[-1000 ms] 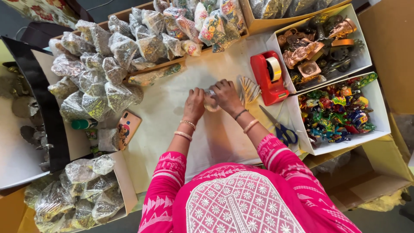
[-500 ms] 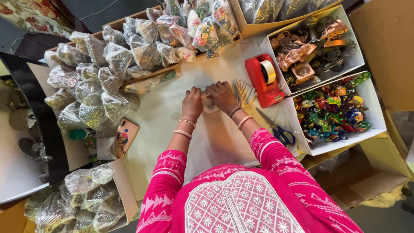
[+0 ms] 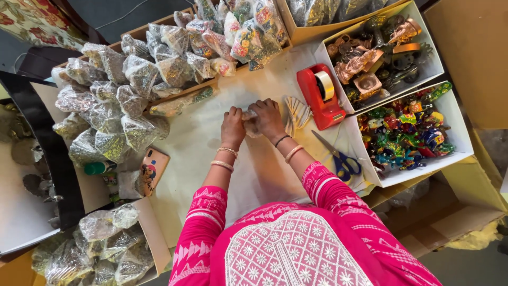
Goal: The person wraps small decorative items in bubble wrap and places them into a cardboard box. They handle items from a pile, wrap them individually, and arrange them in the box.
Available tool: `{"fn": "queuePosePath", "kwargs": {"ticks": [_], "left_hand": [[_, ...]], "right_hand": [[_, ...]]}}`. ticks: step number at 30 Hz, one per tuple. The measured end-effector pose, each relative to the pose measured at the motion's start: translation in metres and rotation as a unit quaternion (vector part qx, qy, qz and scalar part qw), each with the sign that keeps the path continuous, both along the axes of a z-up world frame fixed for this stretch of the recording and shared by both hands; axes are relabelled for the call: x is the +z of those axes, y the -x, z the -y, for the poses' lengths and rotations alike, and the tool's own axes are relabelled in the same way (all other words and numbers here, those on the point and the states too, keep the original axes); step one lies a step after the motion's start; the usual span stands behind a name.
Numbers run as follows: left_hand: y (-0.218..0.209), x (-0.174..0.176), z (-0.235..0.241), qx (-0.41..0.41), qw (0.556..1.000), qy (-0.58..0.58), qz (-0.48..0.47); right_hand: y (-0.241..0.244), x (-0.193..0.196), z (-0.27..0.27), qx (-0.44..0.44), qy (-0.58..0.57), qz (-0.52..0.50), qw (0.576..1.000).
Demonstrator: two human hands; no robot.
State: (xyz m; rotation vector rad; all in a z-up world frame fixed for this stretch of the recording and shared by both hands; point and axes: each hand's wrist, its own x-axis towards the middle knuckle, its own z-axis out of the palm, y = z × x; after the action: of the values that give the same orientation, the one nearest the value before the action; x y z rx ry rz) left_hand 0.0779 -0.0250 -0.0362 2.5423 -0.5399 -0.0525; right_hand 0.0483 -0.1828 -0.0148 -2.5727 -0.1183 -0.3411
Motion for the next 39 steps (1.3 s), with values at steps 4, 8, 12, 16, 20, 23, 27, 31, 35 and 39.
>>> {"fn": "queuePosePath", "kwargs": {"ticks": [4,8,12,16,20,23,27,31,35,39], "left_hand": [[-0.008,-0.004,-0.013,0.001,0.997,0.07,-0.029],[-0.008,-0.002,-0.013,-0.002,0.992,0.119,-0.048],[-0.003,-0.006,-0.007,0.002,0.996,0.091,-0.003],[0.001,-0.006,-0.006,-0.011,0.997,0.079,-0.003],[-0.001,-0.003,-0.005,-0.007,0.998,0.069,0.006],[0.003,0.002,-0.006,-0.003,0.998,0.063,0.0],[0.002,0.004,-0.006,-0.003,0.998,0.06,-0.007],[0.0,0.0,-0.006,-0.004,0.999,0.047,-0.005],[0.001,0.002,-0.008,-0.01,0.999,0.053,0.0],[-0.001,-0.005,-0.008,-0.009,0.999,0.029,-0.012]], "right_hand": [[-0.004,0.0,0.002,0.003,-0.006,-0.001,1.0],[-0.006,-0.002,0.0,-0.005,-0.015,-0.029,0.999],[0.0,-0.021,0.002,-0.001,-0.041,-0.028,0.999],[0.018,0.028,0.016,0.009,-0.072,0.022,0.997],[0.053,0.049,0.065,-0.081,-0.062,0.089,0.991],[0.084,0.063,0.122,-0.206,0.004,0.063,0.977],[0.099,0.074,0.174,-0.278,0.083,-0.009,0.957],[0.093,0.054,0.188,-0.269,0.102,-0.057,0.956],[0.095,0.038,0.205,-0.27,0.065,-0.118,0.953],[0.102,0.033,0.214,-0.24,0.015,-0.093,0.966]]}}
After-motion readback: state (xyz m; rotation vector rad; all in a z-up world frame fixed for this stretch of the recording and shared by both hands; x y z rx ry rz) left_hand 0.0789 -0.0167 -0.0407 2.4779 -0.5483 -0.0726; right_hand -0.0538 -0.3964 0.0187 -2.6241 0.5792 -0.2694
